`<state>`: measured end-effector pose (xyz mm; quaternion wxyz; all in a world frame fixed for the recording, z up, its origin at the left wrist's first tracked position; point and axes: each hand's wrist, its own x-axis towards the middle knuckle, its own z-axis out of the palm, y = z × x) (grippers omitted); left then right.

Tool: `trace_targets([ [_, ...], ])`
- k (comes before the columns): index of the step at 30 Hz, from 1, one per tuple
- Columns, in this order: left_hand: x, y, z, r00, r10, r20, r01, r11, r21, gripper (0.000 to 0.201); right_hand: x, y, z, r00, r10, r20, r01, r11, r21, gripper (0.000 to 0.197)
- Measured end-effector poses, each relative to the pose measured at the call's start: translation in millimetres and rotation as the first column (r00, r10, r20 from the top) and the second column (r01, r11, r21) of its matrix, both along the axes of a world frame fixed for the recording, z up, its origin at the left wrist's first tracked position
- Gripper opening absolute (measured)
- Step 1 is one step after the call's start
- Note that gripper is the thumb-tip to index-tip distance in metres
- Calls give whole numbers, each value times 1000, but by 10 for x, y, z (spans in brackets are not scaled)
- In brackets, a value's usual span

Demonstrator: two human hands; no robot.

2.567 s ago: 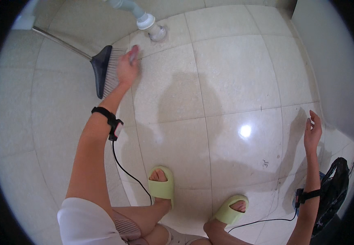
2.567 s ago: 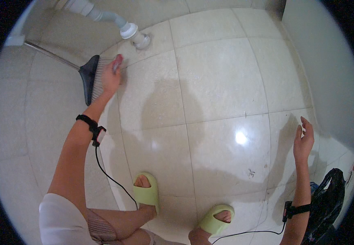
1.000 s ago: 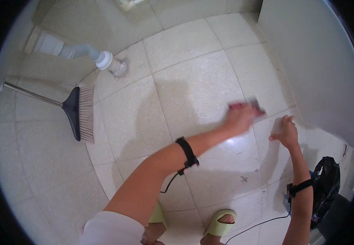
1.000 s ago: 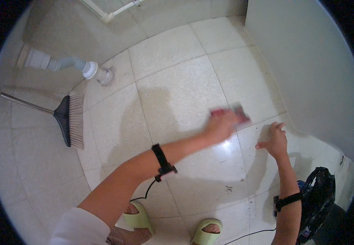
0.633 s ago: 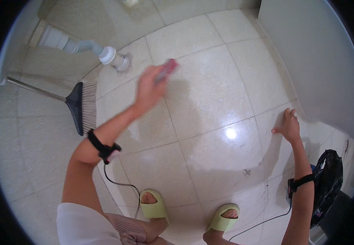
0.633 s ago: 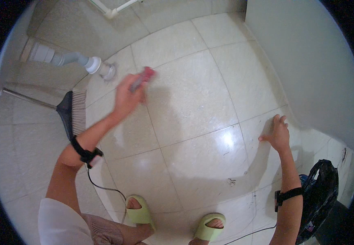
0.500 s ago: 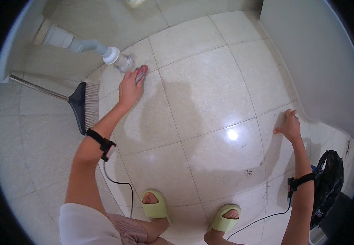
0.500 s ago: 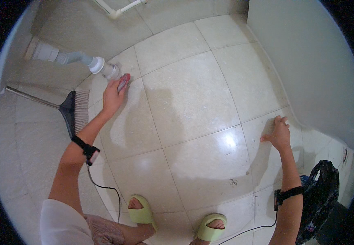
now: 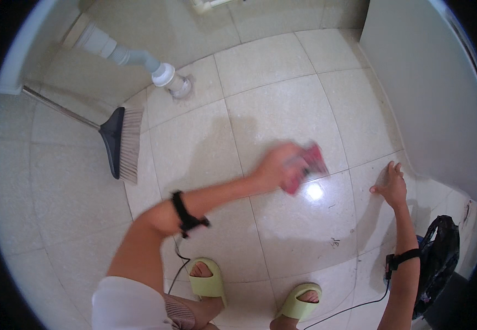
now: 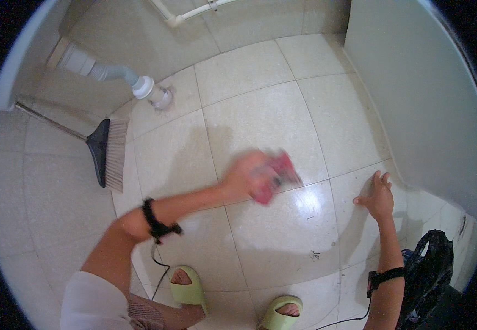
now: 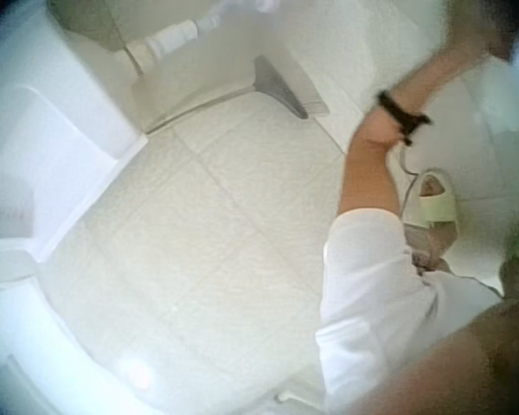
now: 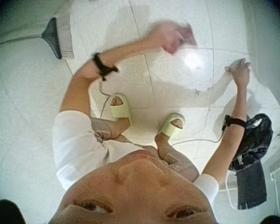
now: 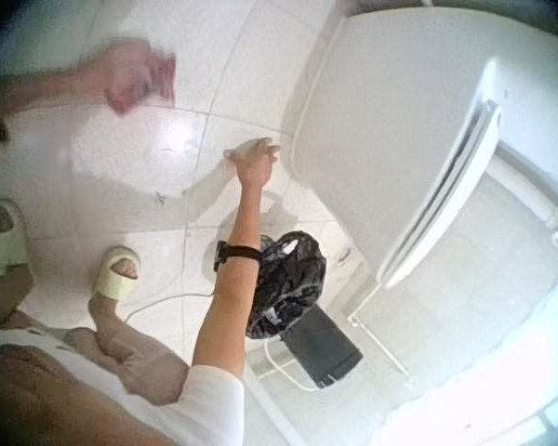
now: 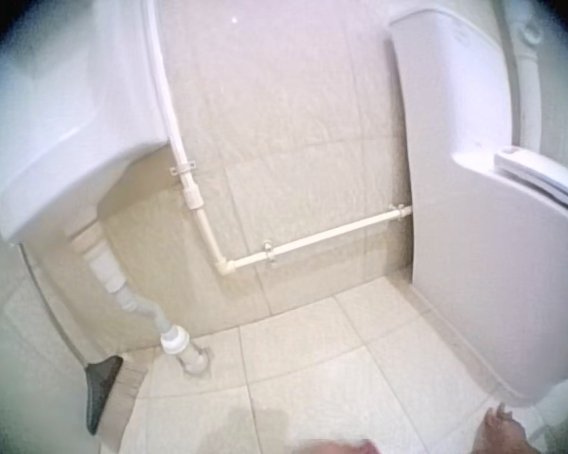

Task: The person wipes the tiled bathroom floor with a small cloth, moving around the toilet and sink. They repeatedly rub the floor surface, adjust the cloth, and continue wiping different areas.

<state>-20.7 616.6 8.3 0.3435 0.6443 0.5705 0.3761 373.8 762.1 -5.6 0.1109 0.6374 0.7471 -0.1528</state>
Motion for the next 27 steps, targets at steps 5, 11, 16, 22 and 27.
trace_targets([
  [5, -2050, 481, 382, 617, 445, -649, -309, 895, 320, 33, -54, 26, 34, 999, -26, -36, 26, 1000, 0, 120],
  [11, -2532, 932, -384, 203, 557, -805, -664, 683, 305, 39, -178, 69, 83, 997, -76, -24, 76, 997, -33, 111],
  [16, -1441, 1695, -939, 224, 609, -761, -684, 654, 323, 27, -198, 139, 87, 997, -79, -16, 77, 989, -124, 108],
  [22, 878, 1128, -678, 828, 75, -556, -92, 996, -3, 35, -211, 95, 120, 996, -80, -30, 78, 995, -62, 106],
  [27, 1117, 532, -424, 983, -116, 140, 111, 993, 47, 28, -119, -7, 67, 999, -48, 15, 47, 998, 29, 120],
])
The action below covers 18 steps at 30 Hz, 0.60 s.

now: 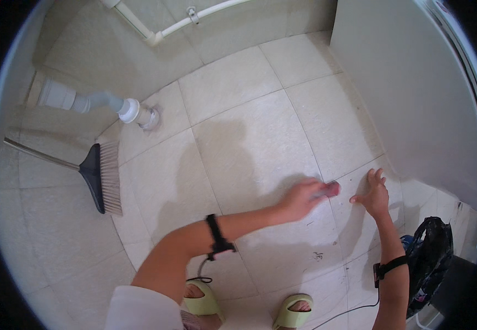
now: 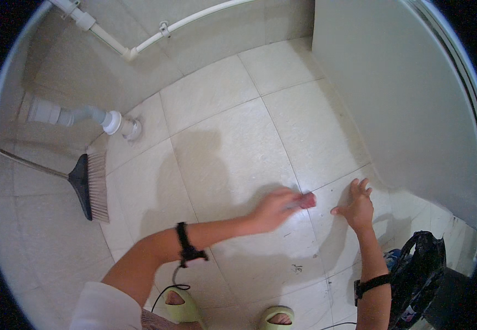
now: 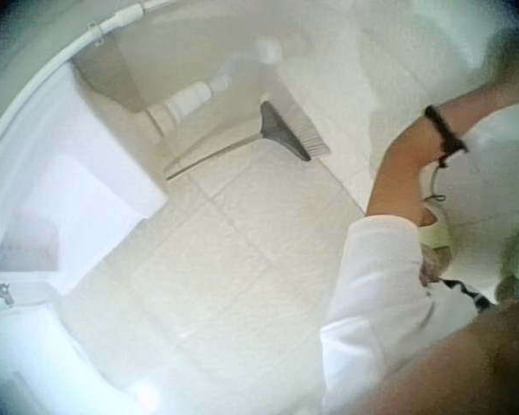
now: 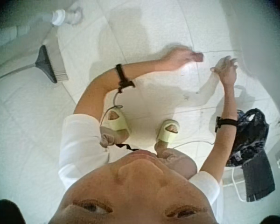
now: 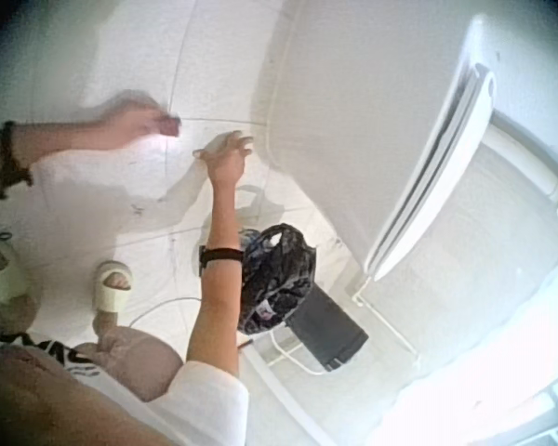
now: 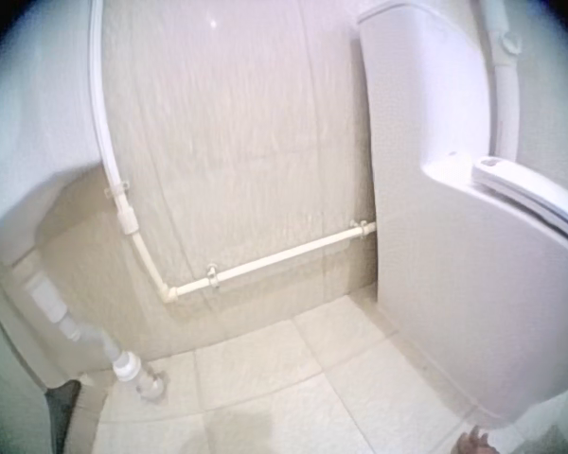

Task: The person wipes the tiled bathroom floor with a small cloth, moving around the toilet and sink. They repeatedly rub the floor surface, adjust the cloth, and continue wiping different areas.

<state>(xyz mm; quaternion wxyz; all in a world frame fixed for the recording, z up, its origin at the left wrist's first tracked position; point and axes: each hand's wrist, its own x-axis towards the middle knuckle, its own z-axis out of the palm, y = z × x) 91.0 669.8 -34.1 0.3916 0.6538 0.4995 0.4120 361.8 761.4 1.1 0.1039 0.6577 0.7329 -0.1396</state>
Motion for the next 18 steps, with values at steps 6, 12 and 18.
trace_targets([
  [6, -2395, 428, 400, 669, 642, -375, -730, 662, -168, 33, 64, 19, -61, 999, 16, -44, -17, 1000, -23, 126],
  [12, -3735, 1067, 75, 1, 631, -776, -855, 403, 327, 31, -39, 32, 72, 997, -59, -47, 55, 995, -82, 116],
  [18, -2828, 2250, -375, -122, 488, -864, -914, 285, 290, 42, -60, 59, 42, 1000, 16, -14, -16, 1000, -25, 111],
])
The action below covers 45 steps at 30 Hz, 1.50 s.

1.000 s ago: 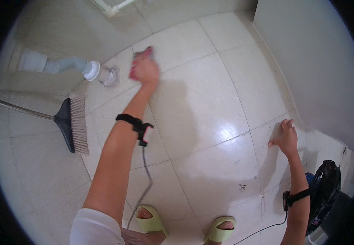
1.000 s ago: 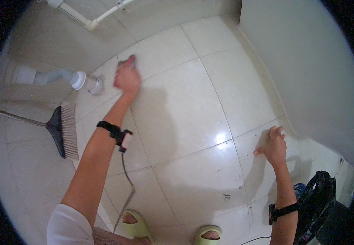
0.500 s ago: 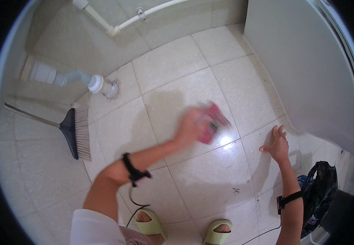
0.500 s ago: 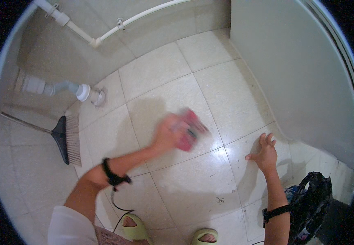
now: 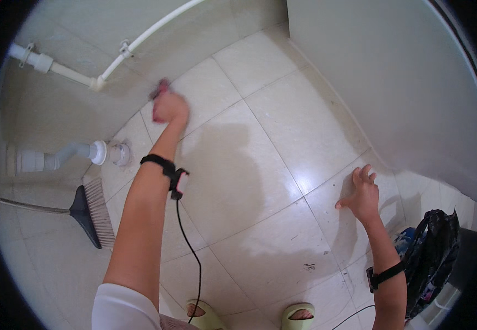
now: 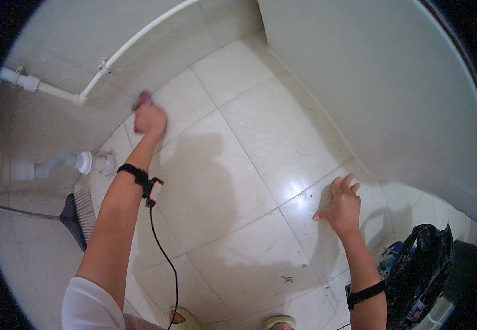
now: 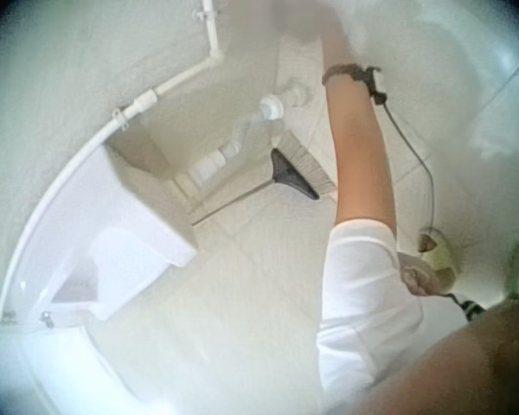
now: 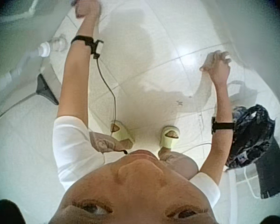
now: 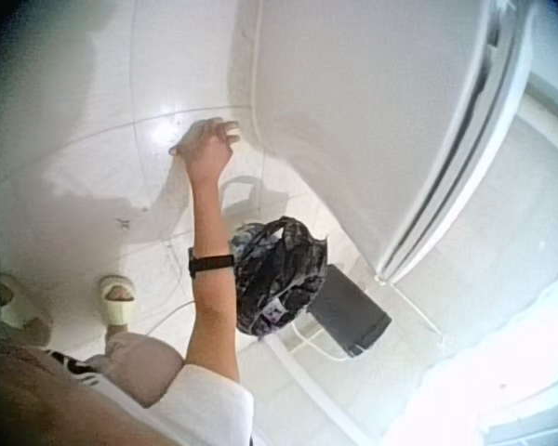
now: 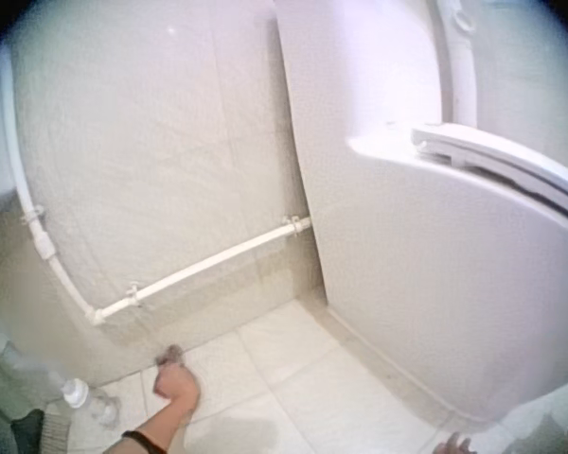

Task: The person wipes the tiled bathroom floor with a small cloth, moving around the toilet and sink. They repeatedly rub the floor surface, adjust the cloth, and continue wiping different areas.

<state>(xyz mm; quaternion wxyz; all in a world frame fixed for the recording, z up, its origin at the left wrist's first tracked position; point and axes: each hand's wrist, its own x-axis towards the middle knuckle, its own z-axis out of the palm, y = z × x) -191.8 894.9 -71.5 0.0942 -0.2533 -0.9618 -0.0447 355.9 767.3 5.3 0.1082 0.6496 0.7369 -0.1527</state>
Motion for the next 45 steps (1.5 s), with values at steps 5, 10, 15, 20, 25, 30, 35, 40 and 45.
trace_targets([
  [5, 1381, 596, -36, 822, -569, -6, 560, 807, 185, 38, 26, 20, -26, 1000, 11, -14, -11, 1000, -17, 111],
  [10, 2651, -262, 130, 264, -958, 116, 917, 286, 277, 31, 4, 28, 6, 1000, 11, 14, -10, 1000, -28, 111],
  [15, 3052, -1407, 308, -264, -846, 463, 821, 55, 569, 33, 57, -36, 4, 1000, 9, -29, -9, 1000, 10, 115],
  [20, 1853, -857, 635, 168, -833, 528, 618, 506, 601, 24, 99, -69, -41, 999, 15, -52, -13, 999, 42, 117],
  [25, 533, 578, 712, 714, -695, 82, 656, 705, 268, 35, 63, -36, -12, 998, -25, -63, 25, 1000, -7, 116],
  [30, 1028, 1222, 42, 749, -660, 61, 626, 735, 262, 34, 28, -15, 13, 1000, -8, -10, 8, 1000, -18, 115],
  [35, 2563, 1015, -74, 458, -889, 9, 836, 434, 336, 28, 33, 4, 9, 1000, -11, 9, 11, 997, -73, 115],
  [40, 3432, -270, 99, -193, -963, 188, 844, -65, 533, 28, 33, -27, 49, 1000, -20, 0, 20, 999, -48, 112],
  [45, 2678, -677, 379, -240, -827, 509, 494, 347, 797, 28, 36, -31, 75, 999, -37, -28, 35, 998, -54, 115],
])
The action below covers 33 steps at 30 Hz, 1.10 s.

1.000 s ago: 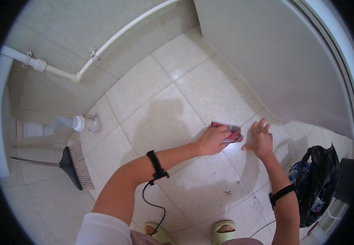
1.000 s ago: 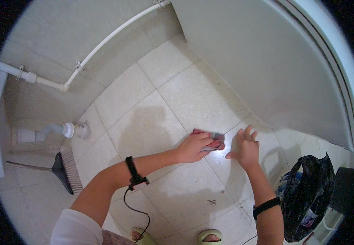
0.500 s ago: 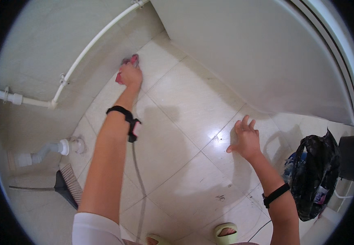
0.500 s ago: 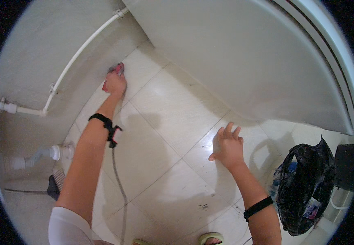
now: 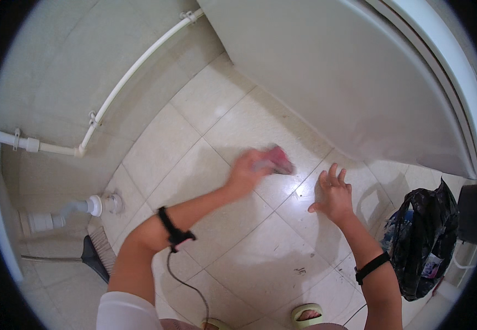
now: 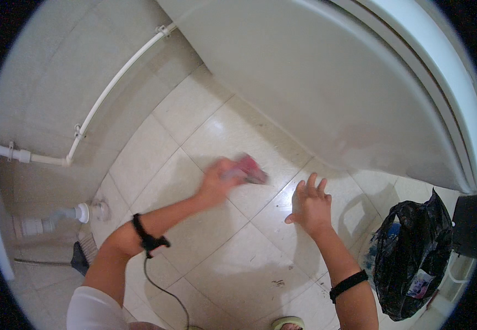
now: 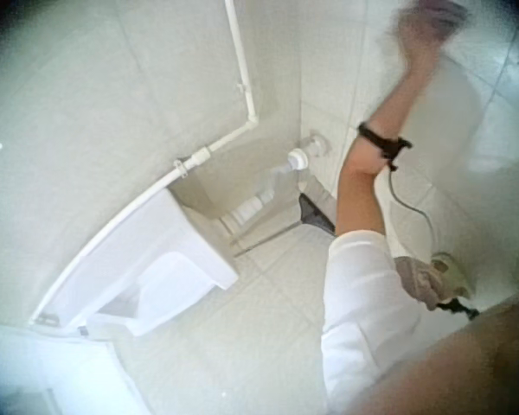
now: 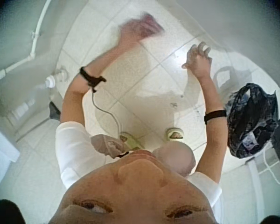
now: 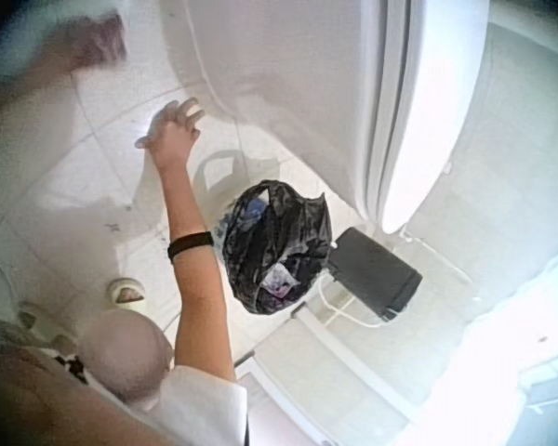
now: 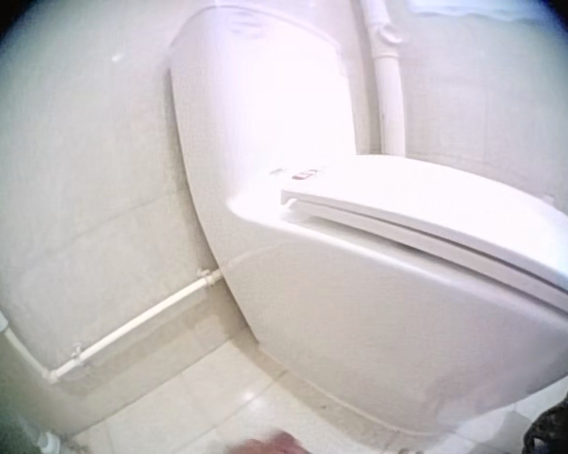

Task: The person wipes the tiled bathroom floor with a small cloth, moving around the toilet and sink. They repeatedly rub the floor surface, adjust the cloth, and continue wiping different areas.

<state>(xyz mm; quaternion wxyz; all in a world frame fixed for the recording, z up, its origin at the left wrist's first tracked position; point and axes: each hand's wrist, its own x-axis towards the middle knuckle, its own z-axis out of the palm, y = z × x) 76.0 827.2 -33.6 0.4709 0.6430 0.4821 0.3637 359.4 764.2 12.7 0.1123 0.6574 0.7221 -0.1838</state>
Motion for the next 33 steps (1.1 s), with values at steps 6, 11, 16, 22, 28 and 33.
trace_targets([
  [6, -1436, 1253, 322, 293, 832, -471, -697, 523, 491, 34, -15, 16, -27, 999, -39, 1, 39, 998, -44, 115],
  [11, -1377, 1951, -166, 46, 753, -657, -776, 440, 451, 39, -8, 7, -10, 1000, -6, -27, 7, 999, 47, 111],
  [16, -907, 2385, -238, 105, 692, -714, -696, 564, 445, 37, -12, 28, -7, 1000, -17, -20, 17, 1000, 6, 111],
  [22, -92, 2477, -130, 401, 536, -743, -438, 824, 358, 37, -29, 34, -24, 1000, 5, -2, -5, 1000, 22, 108],
  [28, 523, 1828, -50, 474, 527, -705, -364, 847, 388, 42, -66, 69, -46, 999, -4, 36, 3, 1000, 9, 106],
  [33, 1250, 961, -83, 666, 395, -633, -282, 919, 276, 47, -62, 70, -84, 999, -35, 3, 35, 999, 0, 112],
])
